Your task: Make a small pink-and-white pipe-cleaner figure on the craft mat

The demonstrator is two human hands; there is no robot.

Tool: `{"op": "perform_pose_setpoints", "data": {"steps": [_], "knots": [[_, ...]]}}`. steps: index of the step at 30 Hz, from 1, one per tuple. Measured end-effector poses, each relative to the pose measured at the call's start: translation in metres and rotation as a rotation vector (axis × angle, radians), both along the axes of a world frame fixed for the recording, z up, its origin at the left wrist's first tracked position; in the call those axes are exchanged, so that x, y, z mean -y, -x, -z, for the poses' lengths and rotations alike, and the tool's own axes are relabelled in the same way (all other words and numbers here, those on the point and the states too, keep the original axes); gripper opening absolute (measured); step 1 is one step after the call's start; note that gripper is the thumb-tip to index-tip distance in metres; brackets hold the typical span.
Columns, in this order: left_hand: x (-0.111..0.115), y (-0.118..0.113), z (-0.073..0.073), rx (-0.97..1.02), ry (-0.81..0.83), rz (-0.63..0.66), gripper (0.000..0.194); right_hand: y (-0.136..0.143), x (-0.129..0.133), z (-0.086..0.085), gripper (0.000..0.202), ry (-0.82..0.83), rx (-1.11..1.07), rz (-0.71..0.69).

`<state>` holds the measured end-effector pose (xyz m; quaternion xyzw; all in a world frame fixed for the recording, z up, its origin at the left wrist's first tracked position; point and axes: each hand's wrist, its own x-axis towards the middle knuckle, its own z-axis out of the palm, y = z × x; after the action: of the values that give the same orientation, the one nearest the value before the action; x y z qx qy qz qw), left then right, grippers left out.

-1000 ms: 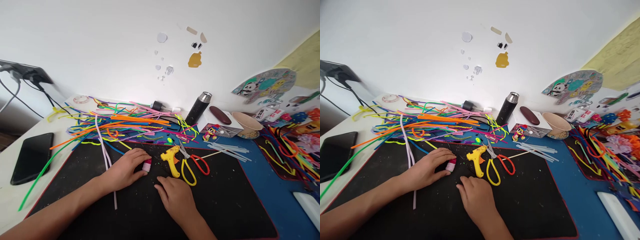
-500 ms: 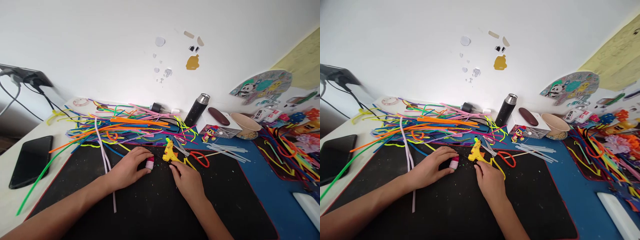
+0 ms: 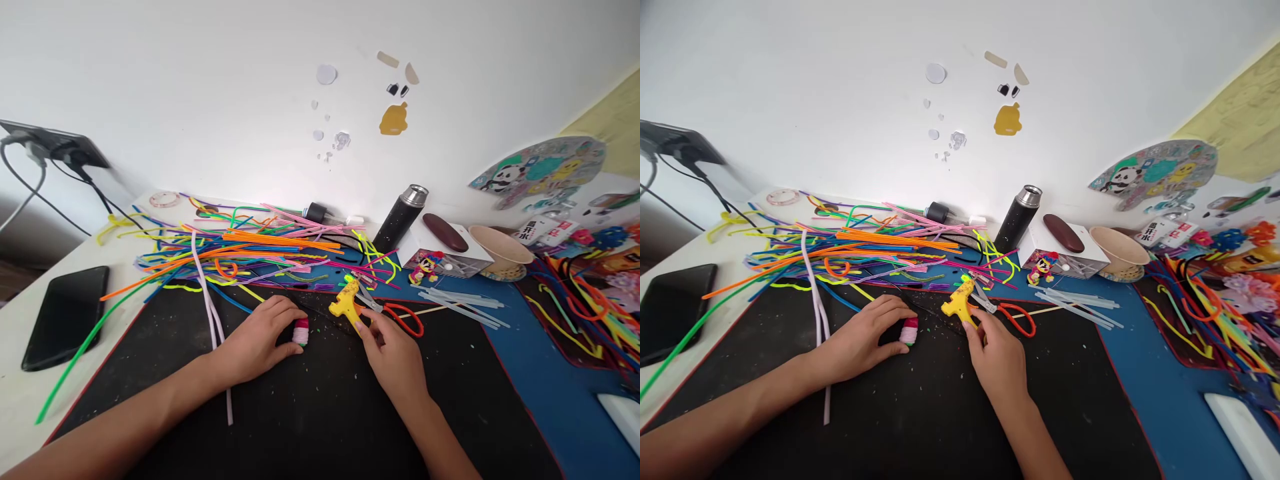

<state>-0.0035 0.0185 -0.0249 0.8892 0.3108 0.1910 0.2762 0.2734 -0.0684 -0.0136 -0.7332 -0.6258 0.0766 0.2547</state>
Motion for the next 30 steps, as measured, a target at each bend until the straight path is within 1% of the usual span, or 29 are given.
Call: {"op": "perform_pose_setpoints", "data": {"steps": [6,10,15,21,23,26,30], "knots": [[0.001,0.001,0.004,-0.008,-0.026,-0.010,0.040,-0.007,-0.014,-0.001,0.051,0.097,0.094,0.005],[0.001,0.001,0.004,0.007,-0.031,-0.026,0.039,-0.004,-0.022,0.002,0.046,0.180,0.168,-0.005],[-0.001,-0.001,0.007,0.035,-0.044,-0.043,0.039,0.000,-0.027,0.008,0.034,0.173,0.186,0.010],[-0.001,0.001,0.009,0.026,-0.028,-0.046,0.054,0.001,-0.025,0.008,0.033,0.174,0.130,0.027],[-0.001,0.002,0.006,0.052,-0.025,-0.045,0.050,0.001,-0.025,0.006,0.033,0.183,0.120,0.025],[0.001,0.003,0.001,0.113,-0.035,-0.027,0.035,0.001,-0.025,0.004,0.033,0.192,0.118,0.017],[0.001,0.003,-0.003,0.148,-0.089,0.046,0.022,0.001,-0.024,0.006,0.035,0.179,0.119,0.021]]}}
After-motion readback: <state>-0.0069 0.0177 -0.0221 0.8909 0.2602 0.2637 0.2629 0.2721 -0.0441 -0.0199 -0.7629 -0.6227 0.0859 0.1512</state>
